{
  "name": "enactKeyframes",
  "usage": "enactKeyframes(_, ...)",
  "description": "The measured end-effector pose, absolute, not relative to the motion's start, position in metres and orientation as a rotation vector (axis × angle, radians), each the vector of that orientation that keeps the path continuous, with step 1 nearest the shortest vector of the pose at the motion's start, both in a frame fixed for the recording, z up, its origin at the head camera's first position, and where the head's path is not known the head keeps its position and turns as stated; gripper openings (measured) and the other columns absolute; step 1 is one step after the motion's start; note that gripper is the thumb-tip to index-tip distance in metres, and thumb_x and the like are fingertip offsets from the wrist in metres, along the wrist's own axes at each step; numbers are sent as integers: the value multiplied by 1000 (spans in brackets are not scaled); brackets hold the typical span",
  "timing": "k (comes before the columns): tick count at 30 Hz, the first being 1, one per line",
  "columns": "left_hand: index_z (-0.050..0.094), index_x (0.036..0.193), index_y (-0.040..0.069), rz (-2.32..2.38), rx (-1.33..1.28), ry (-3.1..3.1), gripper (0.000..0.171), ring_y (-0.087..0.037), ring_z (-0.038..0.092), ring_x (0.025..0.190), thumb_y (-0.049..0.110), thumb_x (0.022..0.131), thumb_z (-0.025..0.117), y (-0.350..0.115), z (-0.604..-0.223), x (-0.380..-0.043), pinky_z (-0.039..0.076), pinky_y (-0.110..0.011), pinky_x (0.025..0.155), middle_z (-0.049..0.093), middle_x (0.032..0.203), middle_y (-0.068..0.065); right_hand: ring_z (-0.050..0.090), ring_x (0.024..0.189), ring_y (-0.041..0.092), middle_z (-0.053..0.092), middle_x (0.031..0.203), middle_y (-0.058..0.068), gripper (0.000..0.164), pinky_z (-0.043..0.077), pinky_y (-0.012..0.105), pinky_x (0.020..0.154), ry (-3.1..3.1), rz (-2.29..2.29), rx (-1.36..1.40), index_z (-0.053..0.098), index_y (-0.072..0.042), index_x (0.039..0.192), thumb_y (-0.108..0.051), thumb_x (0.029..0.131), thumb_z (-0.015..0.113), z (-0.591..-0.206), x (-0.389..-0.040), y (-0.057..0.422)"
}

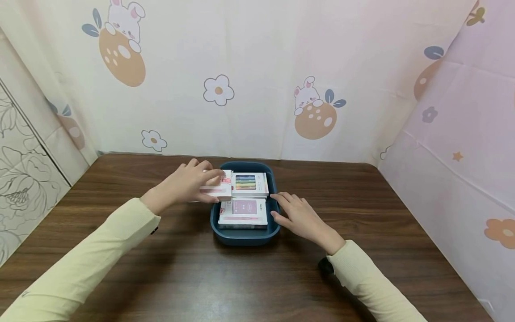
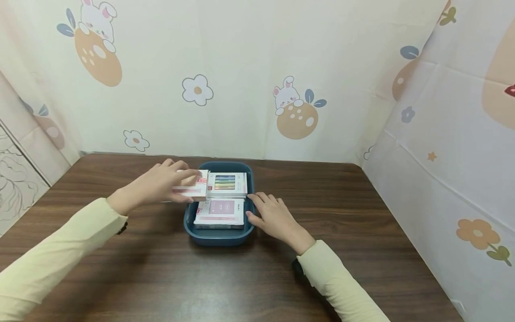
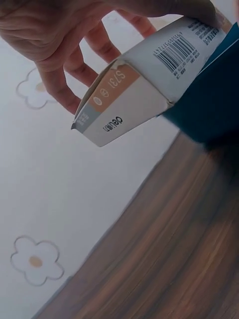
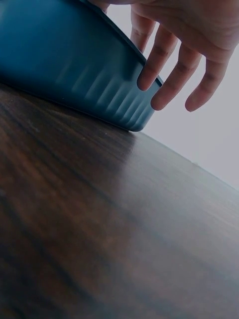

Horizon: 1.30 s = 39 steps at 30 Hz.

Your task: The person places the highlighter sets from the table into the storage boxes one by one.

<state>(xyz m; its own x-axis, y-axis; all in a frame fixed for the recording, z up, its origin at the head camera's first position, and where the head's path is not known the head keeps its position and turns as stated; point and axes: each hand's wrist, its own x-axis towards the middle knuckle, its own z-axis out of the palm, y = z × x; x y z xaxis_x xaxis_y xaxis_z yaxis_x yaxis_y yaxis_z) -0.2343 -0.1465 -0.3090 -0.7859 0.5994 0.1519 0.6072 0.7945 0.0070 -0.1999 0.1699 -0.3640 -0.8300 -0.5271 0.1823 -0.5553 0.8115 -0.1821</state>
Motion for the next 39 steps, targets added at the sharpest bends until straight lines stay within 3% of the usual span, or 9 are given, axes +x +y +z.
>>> enactKeyframes(20, 47, 130, 29, -5, -1058, -2792, 67, -30, 50, 99, 58, 73, 65, -88, -309, -229, 49, -47, 80, 54, 120, -9, 50, 115, 27, 50, 131, 10, 51, 41, 50, 92, -2882, 347, 866, 44, -11, 134, -39, 91, 50, -363, -200, 169)
enactKeyframes(39, 45, 132, 31, 37, -1105, -2783, 70, -29, 51, 100, 64, 72, 61, -64, -323, -226, 48, -46, 82, 54, 122, -9, 50, 116, 27, 49, 131, 10, 51, 41, 50, 92, -2886, 360, 876, 44, -12, 134, -40, 92, 47, -363, -200, 170)
